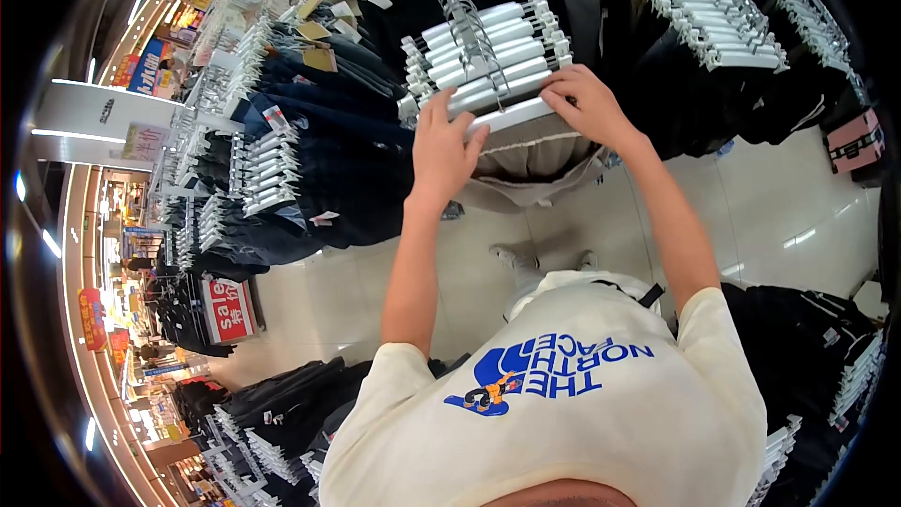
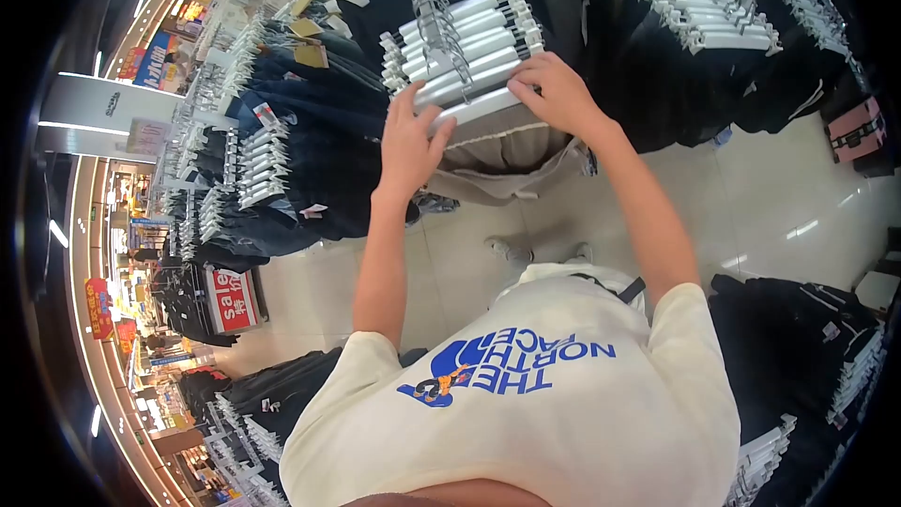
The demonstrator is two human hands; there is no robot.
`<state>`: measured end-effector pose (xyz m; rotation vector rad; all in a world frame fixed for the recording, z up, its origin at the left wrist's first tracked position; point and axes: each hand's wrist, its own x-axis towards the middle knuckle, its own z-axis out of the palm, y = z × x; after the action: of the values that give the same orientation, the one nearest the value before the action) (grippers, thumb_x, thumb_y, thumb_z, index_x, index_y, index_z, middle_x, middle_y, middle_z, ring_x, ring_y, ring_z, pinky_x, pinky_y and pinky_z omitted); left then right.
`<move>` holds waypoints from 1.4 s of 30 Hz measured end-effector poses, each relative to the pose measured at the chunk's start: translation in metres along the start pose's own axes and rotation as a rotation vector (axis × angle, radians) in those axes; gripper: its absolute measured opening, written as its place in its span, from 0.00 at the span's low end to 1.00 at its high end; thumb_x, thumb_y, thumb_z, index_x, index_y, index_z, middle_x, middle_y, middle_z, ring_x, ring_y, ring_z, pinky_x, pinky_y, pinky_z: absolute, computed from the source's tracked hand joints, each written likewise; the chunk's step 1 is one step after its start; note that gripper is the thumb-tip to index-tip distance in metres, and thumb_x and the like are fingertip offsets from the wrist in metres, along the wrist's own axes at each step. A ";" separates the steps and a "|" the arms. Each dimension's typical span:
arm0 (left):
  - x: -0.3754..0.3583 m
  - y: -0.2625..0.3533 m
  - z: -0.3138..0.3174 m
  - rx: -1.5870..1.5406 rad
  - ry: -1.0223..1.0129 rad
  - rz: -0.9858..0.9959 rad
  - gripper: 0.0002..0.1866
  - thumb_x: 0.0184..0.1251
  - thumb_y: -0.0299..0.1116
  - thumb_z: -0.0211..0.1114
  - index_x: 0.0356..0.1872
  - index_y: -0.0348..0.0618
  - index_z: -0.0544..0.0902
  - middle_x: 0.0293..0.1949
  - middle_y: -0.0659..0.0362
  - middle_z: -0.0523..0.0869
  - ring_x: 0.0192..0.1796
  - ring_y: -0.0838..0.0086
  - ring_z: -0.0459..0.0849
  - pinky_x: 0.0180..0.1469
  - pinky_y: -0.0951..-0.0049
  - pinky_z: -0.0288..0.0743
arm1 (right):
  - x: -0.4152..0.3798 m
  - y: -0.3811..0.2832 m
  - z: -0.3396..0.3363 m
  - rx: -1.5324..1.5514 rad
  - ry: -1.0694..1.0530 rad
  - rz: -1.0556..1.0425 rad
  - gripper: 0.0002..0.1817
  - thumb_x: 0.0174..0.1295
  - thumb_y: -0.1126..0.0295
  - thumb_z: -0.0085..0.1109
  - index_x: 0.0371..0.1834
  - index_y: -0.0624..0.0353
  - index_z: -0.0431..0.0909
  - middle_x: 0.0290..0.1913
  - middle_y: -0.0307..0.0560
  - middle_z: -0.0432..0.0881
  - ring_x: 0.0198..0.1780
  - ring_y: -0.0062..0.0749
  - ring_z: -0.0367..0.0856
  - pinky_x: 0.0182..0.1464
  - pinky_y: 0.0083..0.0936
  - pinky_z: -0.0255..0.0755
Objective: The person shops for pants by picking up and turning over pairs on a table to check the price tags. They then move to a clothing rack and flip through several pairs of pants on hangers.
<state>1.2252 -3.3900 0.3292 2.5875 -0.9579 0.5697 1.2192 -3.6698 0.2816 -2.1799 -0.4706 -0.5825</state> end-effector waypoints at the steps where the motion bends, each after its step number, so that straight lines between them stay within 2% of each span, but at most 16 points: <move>1: -0.001 -0.003 0.005 0.019 0.021 0.025 0.16 0.71 0.42 0.69 0.44 0.36 0.86 0.68 0.43 0.76 0.70 0.43 0.73 0.68 0.50 0.70 | 0.002 -0.002 0.002 -0.003 0.008 -0.016 0.11 0.67 0.64 0.64 0.40 0.59 0.89 0.46 0.45 0.88 0.57 0.44 0.80 0.59 0.37 0.75; 3: -0.005 -0.014 0.016 0.011 -0.047 0.025 0.17 0.72 0.40 0.67 0.51 0.37 0.84 0.71 0.46 0.75 0.72 0.43 0.72 0.73 0.45 0.65 | 0.005 0.000 0.007 -0.050 0.042 -0.002 0.09 0.66 0.66 0.64 0.37 0.60 0.89 0.43 0.47 0.87 0.56 0.45 0.80 0.58 0.38 0.75; 5: -0.004 -0.012 0.014 0.008 -0.064 0.000 0.18 0.73 0.39 0.66 0.55 0.38 0.82 0.72 0.46 0.74 0.74 0.44 0.71 0.76 0.44 0.62 | 0.009 -0.009 0.007 -0.081 0.050 -0.009 0.08 0.65 0.68 0.63 0.40 0.57 0.89 0.46 0.46 0.86 0.56 0.46 0.80 0.57 0.39 0.75; 6: -0.005 -0.011 0.014 0.010 -0.075 -0.004 0.21 0.72 0.40 0.67 0.61 0.40 0.80 0.72 0.46 0.74 0.75 0.44 0.70 0.77 0.45 0.61 | 0.010 -0.013 0.007 -0.098 0.076 0.017 0.08 0.65 0.68 0.62 0.44 0.55 0.88 0.49 0.45 0.85 0.56 0.46 0.80 0.57 0.40 0.75; 8: -0.007 -0.009 0.013 -0.001 -0.059 -0.009 0.24 0.71 0.40 0.68 0.63 0.40 0.78 0.73 0.46 0.74 0.75 0.44 0.69 0.78 0.46 0.60 | 0.015 -0.016 0.009 -0.121 0.123 0.066 0.14 0.65 0.69 0.60 0.53 0.49 0.86 0.55 0.43 0.82 0.58 0.45 0.80 0.59 0.42 0.73; 10: -0.009 -0.009 0.017 -0.042 -0.020 -0.031 0.31 0.69 0.42 0.70 0.69 0.40 0.73 0.74 0.47 0.73 0.77 0.45 0.68 0.79 0.47 0.58 | 0.018 -0.009 0.014 -0.172 0.083 0.028 0.13 0.66 0.68 0.59 0.52 0.48 0.86 0.54 0.42 0.82 0.58 0.44 0.79 0.61 0.41 0.71; 14: -0.011 -0.009 0.021 -0.017 -0.021 -0.036 0.34 0.69 0.42 0.68 0.72 0.38 0.71 0.75 0.46 0.72 0.77 0.44 0.68 0.78 0.48 0.58 | 0.019 -0.003 0.017 -0.200 0.036 0.024 0.13 0.66 0.67 0.57 0.49 0.46 0.88 0.53 0.40 0.83 0.59 0.41 0.79 0.64 0.40 0.67; 18: -0.009 -0.007 0.022 -0.027 0.011 -0.082 0.31 0.68 0.43 0.71 0.68 0.41 0.75 0.74 0.48 0.74 0.77 0.48 0.69 0.79 0.47 0.59 | 0.018 -0.006 0.017 -0.206 0.063 0.015 0.12 0.66 0.67 0.57 0.47 0.47 0.88 0.51 0.39 0.83 0.59 0.41 0.79 0.64 0.41 0.67; 24: -0.001 -0.002 0.012 -0.151 -0.027 -0.206 0.22 0.67 0.46 0.72 0.57 0.46 0.82 0.74 0.47 0.74 0.77 0.49 0.69 0.78 0.43 0.58 | 0.018 -0.015 0.003 -0.172 -0.062 0.109 0.10 0.63 0.67 0.59 0.43 0.49 0.89 0.49 0.41 0.84 0.57 0.43 0.80 0.60 0.42 0.71; 26: 0.001 -0.007 0.014 -0.220 0.006 -0.223 0.18 0.72 0.46 0.68 0.52 0.45 0.85 0.74 0.45 0.74 0.76 0.40 0.68 0.78 0.42 0.55 | 0.020 -0.021 0.001 -0.189 -0.140 0.147 0.13 0.62 0.68 0.59 0.48 0.50 0.87 0.49 0.43 0.83 0.56 0.46 0.80 0.57 0.42 0.74; 29: 0.006 -0.019 0.022 -0.320 0.010 -0.273 0.15 0.76 0.45 0.63 0.50 0.45 0.86 0.74 0.44 0.73 0.76 0.38 0.68 0.78 0.42 0.55 | 0.021 -0.024 0.013 -0.211 0.016 0.109 0.18 0.62 0.70 0.58 0.56 0.51 0.85 0.52 0.47 0.82 0.57 0.49 0.80 0.56 0.43 0.76; 30: 0.006 -0.022 0.026 -0.311 0.024 -0.270 0.13 0.78 0.42 0.61 0.49 0.45 0.87 0.73 0.44 0.75 0.76 0.40 0.69 0.78 0.43 0.55 | 0.022 -0.022 0.015 -0.187 0.050 0.086 0.23 0.62 0.70 0.57 0.62 0.52 0.82 0.58 0.50 0.80 0.57 0.51 0.80 0.58 0.45 0.75; 33: 0.008 -0.030 0.035 -0.322 0.032 -0.265 0.13 0.78 0.41 0.61 0.48 0.45 0.87 0.70 0.45 0.79 0.76 0.41 0.70 0.78 0.44 0.55 | 0.027 -0.014 0.021 -0.275 0.066 0.062 0.23 0.62 0.70 0.57 0.62 0.52 0.83 0.63 0.51 0.79 0.58 0.51 0.79 0.59 0.46 0.75; 35: 0.007 -0.028 0.037 -0.294 0.088 -0.260 0.12 0.76 0.39 0.62 0.46 0.44 0.88 0.65 0.49 0.84 0.73 0.45 0.73 0.77 0.47 0.59 | 0.026 -0.010 0.023 -0.274 0.040 0.070 0.23 0.61 0.69 0.57 0.61 0.53 0.83 0.62 0.49 0.80 0.58 0.51 0.79 0.59 0.46 0.75; 37: 0.011 -0.026 0.033 -0.307 0.151 -0.208 0.10 0.73 0.37 0.64 0.44 0.44 0.88 0.60 0.51 0.87 0.67 0.49 0.79 0.70 0.53 0.68 | 0.026 -0.008 0.023 -0.280 0.009 0.071 0.21 0.60 0.69 0.57 0.58 0.53 0.85 0.61 0.47 0.81 0.57 0.50 0.79 0.58 0.45 0.76; 42: 0.010 -0.006 0.011 -0.337 0.035 -0.338 0.10 0.70 0.36 0.66 0.45 0.42 0.88 0.55 0.53 0.88 0.60 0.53 0.81 0.61 0.59 0.76 | 0.026 -0.023 0.010 -0.352 -0.036 0.081 0.19 0.58 0.69 0.58 0.54 0.55 0.86 0.58 0.46 0.83 0.55 0.49 0.80 0.57 0.44 0.75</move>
<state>1.2389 -3.3951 0.3234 2.3509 -0.5312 0.3278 1.2317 -3.6445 0.3048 -2.5341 -0.3137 -0.6184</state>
